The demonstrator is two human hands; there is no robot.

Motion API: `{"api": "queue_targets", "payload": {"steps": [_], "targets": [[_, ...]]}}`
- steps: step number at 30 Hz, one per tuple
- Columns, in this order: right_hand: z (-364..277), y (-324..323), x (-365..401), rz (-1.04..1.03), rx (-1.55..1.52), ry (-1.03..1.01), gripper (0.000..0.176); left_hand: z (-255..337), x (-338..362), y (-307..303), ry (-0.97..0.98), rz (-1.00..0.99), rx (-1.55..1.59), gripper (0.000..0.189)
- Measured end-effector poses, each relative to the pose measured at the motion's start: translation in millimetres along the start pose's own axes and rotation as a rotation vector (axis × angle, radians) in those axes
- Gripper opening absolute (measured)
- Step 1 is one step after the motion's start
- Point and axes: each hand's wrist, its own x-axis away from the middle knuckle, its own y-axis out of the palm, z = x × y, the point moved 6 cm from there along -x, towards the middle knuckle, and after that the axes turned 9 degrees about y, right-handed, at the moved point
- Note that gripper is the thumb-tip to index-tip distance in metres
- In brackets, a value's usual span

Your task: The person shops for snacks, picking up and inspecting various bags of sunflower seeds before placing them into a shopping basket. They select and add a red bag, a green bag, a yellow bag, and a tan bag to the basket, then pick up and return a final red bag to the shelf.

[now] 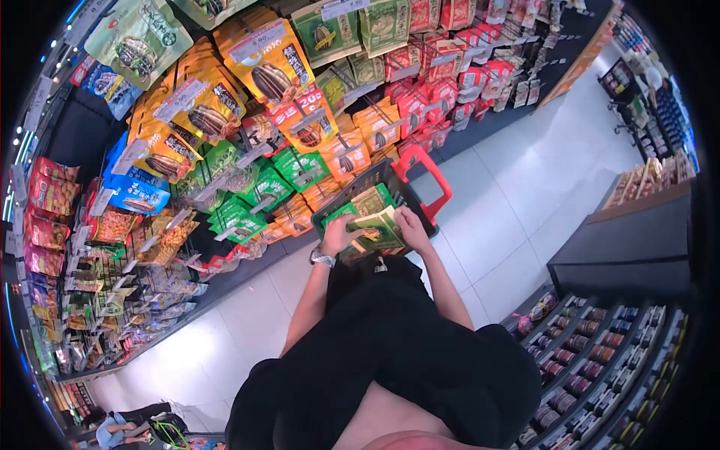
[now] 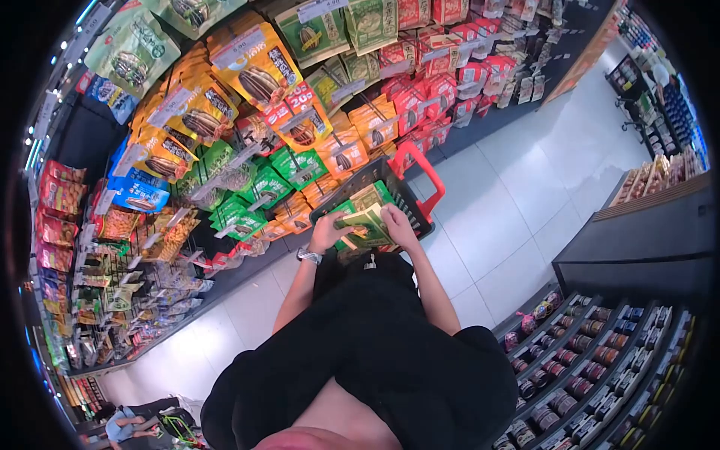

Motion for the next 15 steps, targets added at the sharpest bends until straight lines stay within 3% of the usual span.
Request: {"api": "queue_targets", "payload": {"steps": [10, 13, 15], "targets": [[-33.9, -38.1, -39.3, 0.142, 0.041, 0.029, 0.020, 24.0, -50.0, -15.1, 0.014, -0.081, 0.058, 0.038], [-48.4, -32.0, -59.7, 0.154, -0.023, 0.067, 0.019, 8.2, -64.3, -33.3, 0.065, -0.003, 0.056, 0.037], [-47.1, -35.6, -81.0, 0.285, -0.036, -0.005, 0.019, 3.5, -79.0, -59.6, 0.043, 0.049, 0.078, 0.037]]}}
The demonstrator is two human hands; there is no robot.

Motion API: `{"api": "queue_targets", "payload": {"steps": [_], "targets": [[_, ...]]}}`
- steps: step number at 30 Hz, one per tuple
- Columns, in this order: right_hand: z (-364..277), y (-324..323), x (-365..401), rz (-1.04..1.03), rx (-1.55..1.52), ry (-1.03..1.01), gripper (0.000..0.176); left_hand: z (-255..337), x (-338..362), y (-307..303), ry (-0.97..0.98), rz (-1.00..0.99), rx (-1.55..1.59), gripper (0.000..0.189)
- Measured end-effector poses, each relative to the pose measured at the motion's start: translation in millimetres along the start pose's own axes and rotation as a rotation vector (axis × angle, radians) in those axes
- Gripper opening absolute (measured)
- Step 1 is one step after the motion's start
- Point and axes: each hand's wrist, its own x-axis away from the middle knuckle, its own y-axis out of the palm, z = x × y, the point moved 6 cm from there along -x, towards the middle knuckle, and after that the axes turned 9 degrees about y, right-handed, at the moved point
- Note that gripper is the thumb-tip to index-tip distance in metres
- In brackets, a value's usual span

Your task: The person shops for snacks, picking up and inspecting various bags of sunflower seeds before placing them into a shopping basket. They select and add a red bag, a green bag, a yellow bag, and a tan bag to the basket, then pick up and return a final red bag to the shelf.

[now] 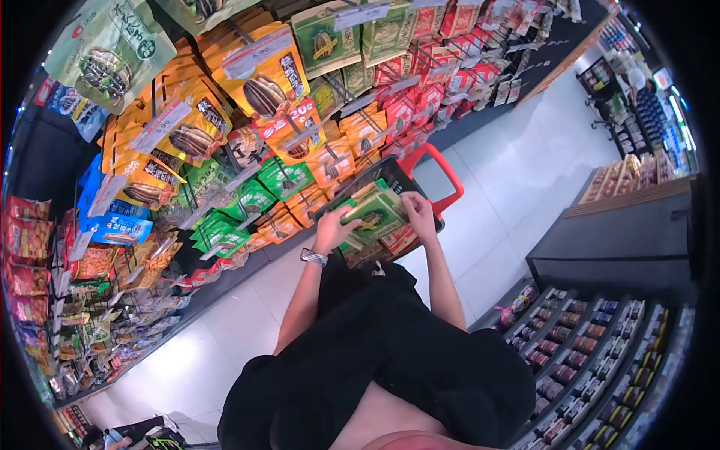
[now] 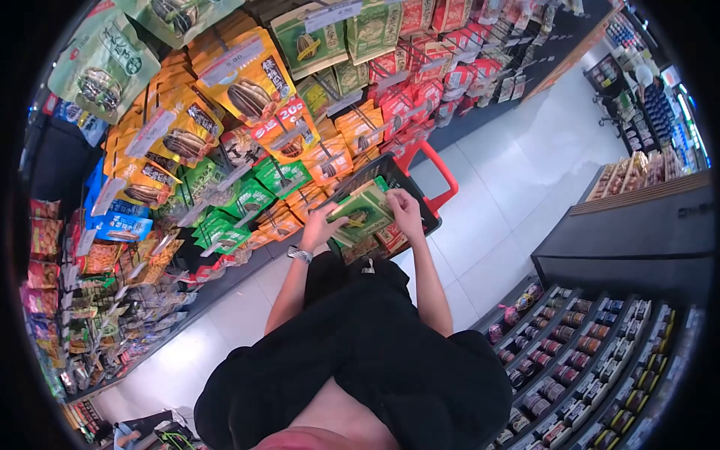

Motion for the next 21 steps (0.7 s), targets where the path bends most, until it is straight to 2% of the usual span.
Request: {"api": "queue_targets", "payload": {"steps": [2, 4, 5, 6, 8, 10, 13, 21], "targets": [[-9.9, 8.6, -11.6, 0.008, -0.059, 0.017, 0.020, -1.9, -14.9, -21.0, -0.061, -0.042, 0.067, 0.035], [-30.4, 17.5, -16.8, 0.143, -0.122, -0.050, 0.027, -0.7, -31.3, -45.6, -0.039, 0.116, 0.268, 0.030], [-39.5, 26.4, -16.6, 0.097, -0.181, 0.022, 0.033, -33.0, -40.6, -29.9, -0.041, 0.126, 0.472, 0.024], [-54.1, 34.8, -16.1, 0.106, -0.163, 0.026, 0.033, -29.4, -51.6, -33.6, -0.043, 0.123, 0.492, 0.024], [-73.9, 66.7, -17.7, -0.133, -0.158, 0.070, 0.035, -19.4, -68.6, -44.5, -0.035, 0.257, 0.986, 0.024], [-70.1, 79.3, -26.6, -0.193, -0.058, 0.117, 0.033, -11.2, -82.6, -51.4, -0.061, 0.185, 1.021, 0.029], [-85.6, 82.7, -37.0, -0.077, -0.080, 0.130, 0.031, -5.2, -98.3, -51.5, -0.067, 0.172, 1.044, 0.030], [-81.0, 60.3, -69.9, -0.200, -0.070, 0.122, 0.036, 4.5, -115.6, -41.2, -0.001, 0.213, 0.970, 0.027]]}}
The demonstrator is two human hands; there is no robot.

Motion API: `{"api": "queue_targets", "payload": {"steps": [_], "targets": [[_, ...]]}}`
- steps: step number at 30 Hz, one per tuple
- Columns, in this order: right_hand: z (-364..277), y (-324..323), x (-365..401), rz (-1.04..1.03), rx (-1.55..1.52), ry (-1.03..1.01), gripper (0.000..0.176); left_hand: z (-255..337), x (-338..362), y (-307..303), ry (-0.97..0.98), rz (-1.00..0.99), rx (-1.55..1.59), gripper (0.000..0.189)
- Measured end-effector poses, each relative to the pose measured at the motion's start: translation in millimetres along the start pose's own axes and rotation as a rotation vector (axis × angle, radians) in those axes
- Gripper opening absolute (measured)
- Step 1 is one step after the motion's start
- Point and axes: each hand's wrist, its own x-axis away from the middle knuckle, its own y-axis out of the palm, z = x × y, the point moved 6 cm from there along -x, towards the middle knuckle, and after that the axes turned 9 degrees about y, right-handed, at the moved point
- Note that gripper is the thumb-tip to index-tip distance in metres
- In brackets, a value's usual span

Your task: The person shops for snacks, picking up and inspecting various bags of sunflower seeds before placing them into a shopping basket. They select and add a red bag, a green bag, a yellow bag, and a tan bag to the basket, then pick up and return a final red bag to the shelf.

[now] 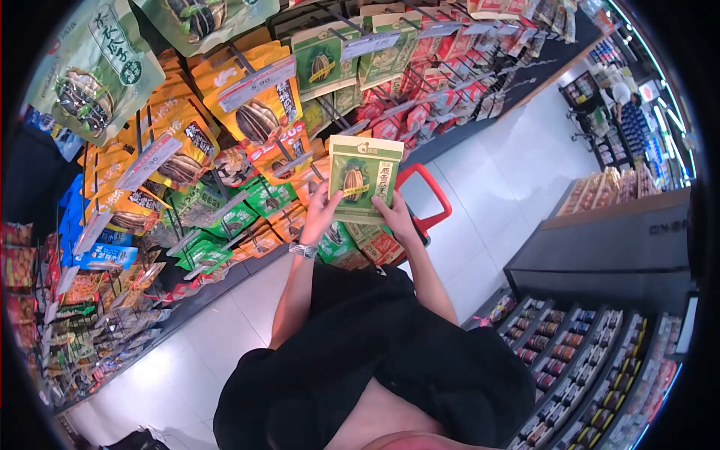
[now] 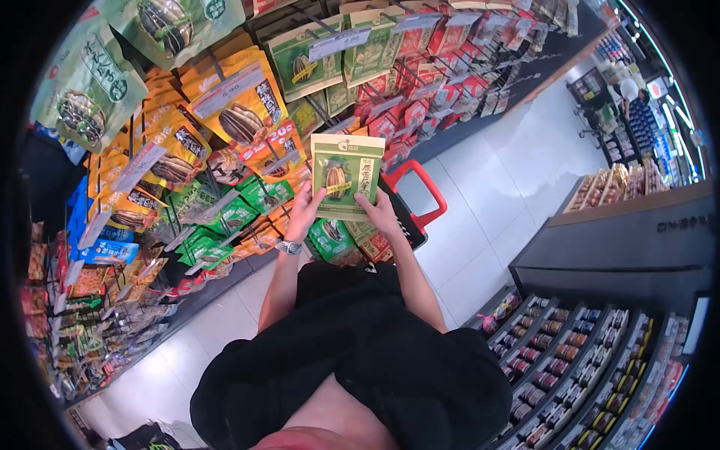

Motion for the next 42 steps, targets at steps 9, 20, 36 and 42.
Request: {"api": "queue_targets", "payload": {"steps": [9, 20, 36, 42], "targets": [[-66.2, -57.8, -37.7, -0.199, -0.089, -0.226, 0.033, 18.9, -23.5, 69.4, 0.141, 0.204, -0.158, 0.026], [-184.2, -68.4, -112.6, -0.357, -0.025, -0.433, 0.037, 102.7, -89.4, 128.7, 0.396, 0.417, -0.325, 0.029], [-213.5, -36.4, -119.4, -0.337, -0.038, -0.438, 0.042, 142.5, -105.5, 99.8, 0.555, 0.420, -0.429, 0.027], [-203.9, -33.8, -128.3, -0.330, -0.019, -0.399, 0.042, 136.8, -110.3, 86.2, 0.516, 0.404, -0.449, 0.027]]}}
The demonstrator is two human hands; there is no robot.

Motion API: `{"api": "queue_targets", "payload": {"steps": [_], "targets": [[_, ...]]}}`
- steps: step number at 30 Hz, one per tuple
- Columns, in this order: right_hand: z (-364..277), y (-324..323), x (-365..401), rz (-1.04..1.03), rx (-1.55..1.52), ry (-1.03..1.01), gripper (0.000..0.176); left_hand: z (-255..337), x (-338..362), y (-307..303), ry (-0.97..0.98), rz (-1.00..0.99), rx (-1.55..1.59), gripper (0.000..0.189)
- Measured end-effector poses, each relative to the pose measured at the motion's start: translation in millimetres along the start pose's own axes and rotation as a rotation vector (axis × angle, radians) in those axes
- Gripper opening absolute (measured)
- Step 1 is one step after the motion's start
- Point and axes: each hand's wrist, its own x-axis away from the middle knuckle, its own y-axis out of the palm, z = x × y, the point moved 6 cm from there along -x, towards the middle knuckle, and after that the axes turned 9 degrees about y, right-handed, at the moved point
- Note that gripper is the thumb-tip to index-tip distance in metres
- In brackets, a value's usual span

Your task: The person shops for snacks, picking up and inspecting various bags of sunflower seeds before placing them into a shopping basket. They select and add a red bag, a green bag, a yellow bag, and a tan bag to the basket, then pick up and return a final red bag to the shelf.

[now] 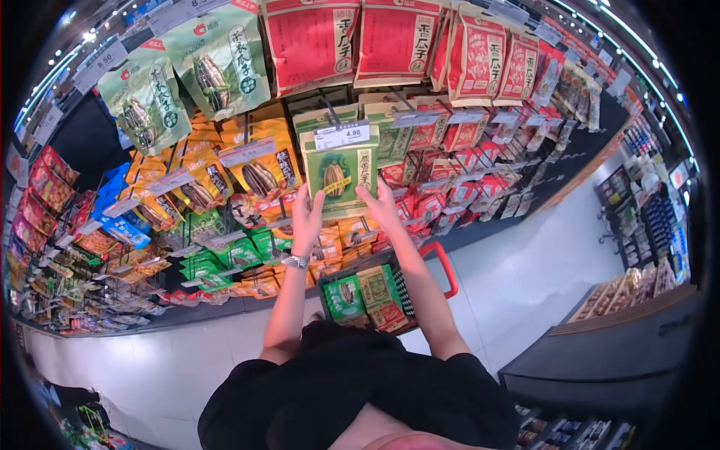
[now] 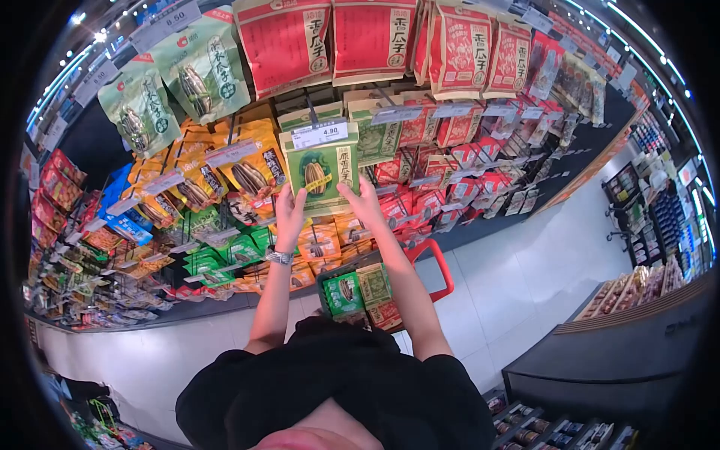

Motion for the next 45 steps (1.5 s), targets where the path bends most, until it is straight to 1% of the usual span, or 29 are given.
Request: {"api": "queue_targets", "payload": {"steps": [2, 4, 7, 10, 11, 13, 17, 18, 19, 20, 21, 24, 26, 27, 28, 30, 32, 33, 35, 37, 39, 41, 43, 45], "targets": [[-3.9, 5.4, -6.4, -0.009, -0.014, -0.007, 0.041, -0.1, -7.3, -3.5, -0.023, -0.008, 0.005, 0.026], [-2.4, 8.5, -11.5, 0.008, -0.014, 0.005, 0.037, -0.6, -11.4, -5.9, -0.101, -0.005, -0.019, 0.027], [-4.4, 13.8, -13.6, 0.058, -0.007, 0.005, 0.035, -21.8, -17.4, -14.3, -0.078, 0.000, -0.058, 0.025], [1.8, 14.7, -17.6, 0.057, 0.002, 0.009, 0.037, -12.2, -19.6, -14.4, -0.070, 0.027, 0.021, 0.025], [4.3, 15.2, -17.7, 0.058, 0.005, 0.011, 0.037, -18.4, -18.3, -16.9, -0.072, 0.028, 0.023, 0.025], [8.4, 16.5, -16.3, 0.080, 0.009, -0.013, 0.036, -30.7, -16.6, -23.8, -0.077, 0.012, -0.024, 0.029], [1.8, 22.2, -16.0, 0.059, -0.009, 0.024, 0.036, -21.8, -20.3, -23.8, -0.088, 0.007, -0.001, 0.029], [-0.5, 21.8, -17.6, 0.088, 0.015, 0.018, 0.038, -21.2, -21.5, -23.0, -0.046, 0.023, 0.030, 0.029], [-3.1, 21.5, -19.6, 0.115, 0.039, 0.013, 0.039, -20.5, -21.9, -24.0, -0.005, 0.042, 0.058, 0.029], [-15.2, 23.6, -24.3, 0.126, 0.026, 0.016, 0.039, -19.9, -21.3, -26.4, -0.009, 0.055, 0.058, 0.029], [-24.1, 22.2, -36.5, 0.127, -0.015, 0.047, 0.036, -18.4, -20.4, -27.6, -0.019, 0.035, 0.038, 0.029], [-57.8, 21.4, -75.6, 0.201, 0.027, 0.034, 0.036, -16.9, -19.5, -30.2, -0.014, 0.008, -0.027, 0.030], [-81.0, 25.8, -93.9, 0.374, 0.426, -0.206, 0.039, -20.7, -19.5, -30.4, -0.003, 0.004, -0.072, 0.030], [-82.4, 29.7, -96.3, 0.379, 0.431, -0.204, 0.039, -25.1, -19.4, -30.7, -0.019, 0.012, -0.073, 0.031], [-87.0, 34.0, -98.0, 0.413, 0.495, -0.244, 0.042, -29.5, -19.5, -31.5, -0.034, 0.022, -0.074, 0.032], [-86.7, 39.9, -105.0, 0.433, 0.565, -0.290, 0.044, -19.1, -24.1, -32.4, -0.022, 0.036, -0.045, 0.032], [-81.2, 38.8, -102.0, 0.491, 0.458, -0.328, 0.045, -17.3, -26.4, -37.7, -0.011, 0.058, -0.018, 0.032], [-80.0, 40.0, -102.0, 0.484, 0.465, -0.328, 0.045, -19.7, -26.9, -38.2, -0.001, 0.043, -0.015, 0.032], [-86.5, 40.8, -95.9, 0.590, 0.650, -0.376, 0.047, -21.6, -28.2, -36.9, 0.008, 0.026, -0.004, 0.032], [-91.8, 44.0, -97.1, 0.586, 0.608, -0.385, 0.049, -19.8, -30.9, -36.1, 0.025, 0.033, -0.037, 0.031], [-90.0, 40.8, -103.5, 0.565, 0.491, -0.205, 0.053, -19.0, -35.2, -37.1, -0.004, -0.001, -0.061, 0.031], [-95.9, 41.8, -105.1, 0.567, 0.472, -0.200, 0.054, -23.5, -37.6, -35.0, -0.038, -0.034, -0.089, 0.031], [-90.2, 39.1, -106.8, 0.570, 0.449, -0.189, 0.055, -25.5, -38.8, -34.2, 0.006, -0.014, -0.057, 0.031], [-81.8, 37.3, -110.2, 0.490, 0.373, -0.253, 0.053, -30.1, -34.5, -33.6, 0.002, -0.008, -0.024, 0.030]]}}
